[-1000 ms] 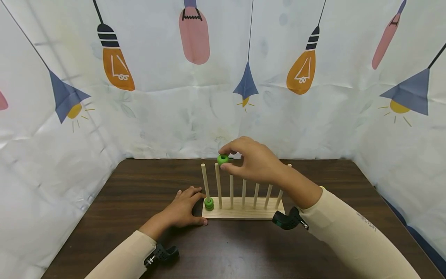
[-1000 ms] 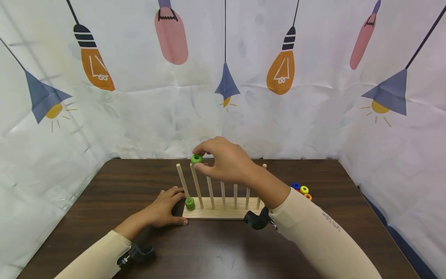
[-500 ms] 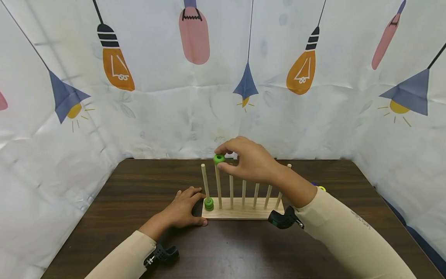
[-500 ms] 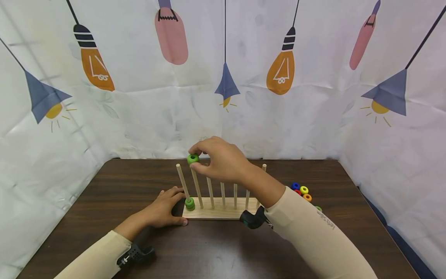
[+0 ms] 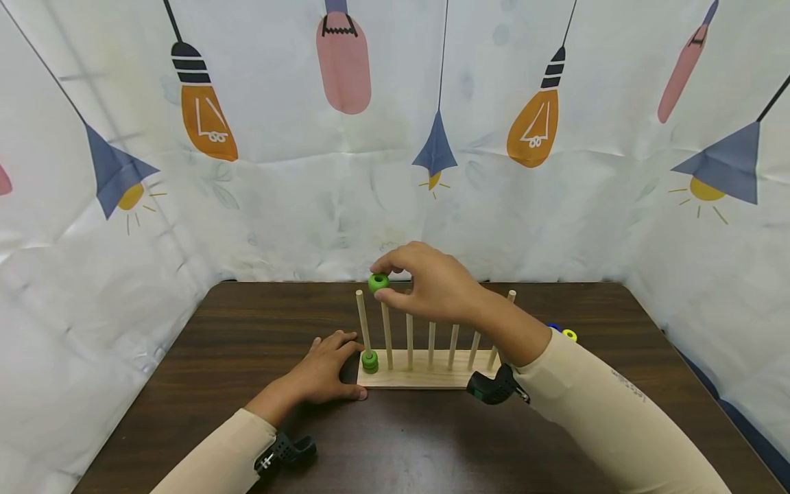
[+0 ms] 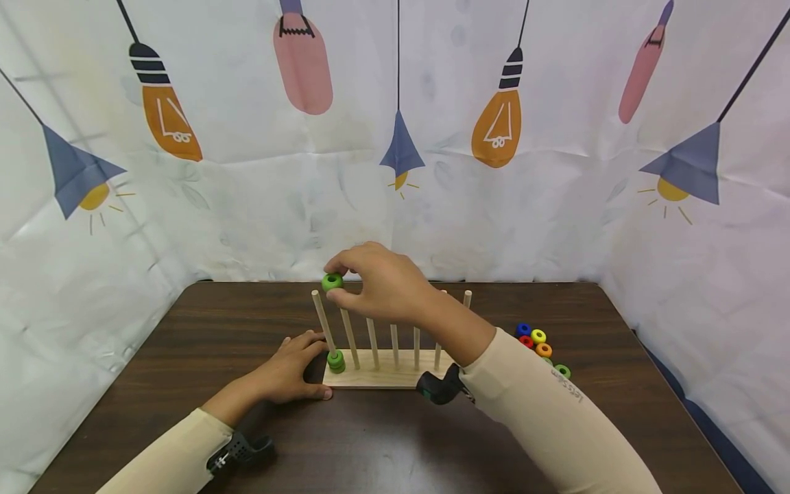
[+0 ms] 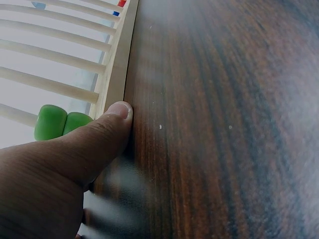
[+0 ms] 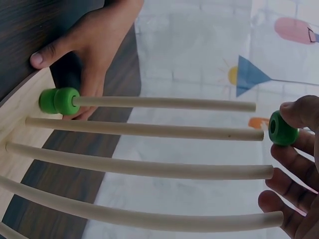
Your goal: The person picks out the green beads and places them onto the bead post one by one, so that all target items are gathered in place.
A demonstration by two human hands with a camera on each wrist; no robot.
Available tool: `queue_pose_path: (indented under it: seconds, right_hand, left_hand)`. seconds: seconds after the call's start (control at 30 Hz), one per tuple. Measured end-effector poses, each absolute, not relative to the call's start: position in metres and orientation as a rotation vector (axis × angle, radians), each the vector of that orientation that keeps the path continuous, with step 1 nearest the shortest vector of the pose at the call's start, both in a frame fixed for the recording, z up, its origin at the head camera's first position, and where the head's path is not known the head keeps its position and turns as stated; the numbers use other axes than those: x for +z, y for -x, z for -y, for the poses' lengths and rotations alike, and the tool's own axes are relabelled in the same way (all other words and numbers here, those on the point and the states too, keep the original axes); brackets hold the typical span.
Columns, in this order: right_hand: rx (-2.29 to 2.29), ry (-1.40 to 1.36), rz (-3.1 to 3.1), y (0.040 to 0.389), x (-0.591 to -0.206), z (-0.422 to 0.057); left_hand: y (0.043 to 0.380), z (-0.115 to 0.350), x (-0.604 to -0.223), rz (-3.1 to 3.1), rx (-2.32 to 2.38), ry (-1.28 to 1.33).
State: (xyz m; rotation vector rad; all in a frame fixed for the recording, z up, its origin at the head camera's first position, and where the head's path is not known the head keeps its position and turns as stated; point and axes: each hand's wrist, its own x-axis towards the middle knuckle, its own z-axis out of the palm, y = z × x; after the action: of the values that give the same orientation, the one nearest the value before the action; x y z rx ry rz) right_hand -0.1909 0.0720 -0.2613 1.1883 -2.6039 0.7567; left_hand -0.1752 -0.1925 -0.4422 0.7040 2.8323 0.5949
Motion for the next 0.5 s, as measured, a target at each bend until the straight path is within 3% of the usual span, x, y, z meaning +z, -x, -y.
queue_pose_path:
  seconds: [0.5]
  right_hand:
    - [0.773,-1.193,2.625,0.1923,-0.2604,-0.0625]
  left_hand:
    - [0.1756,0.1922,-0.4410,-2.823,0.602,-0.692]
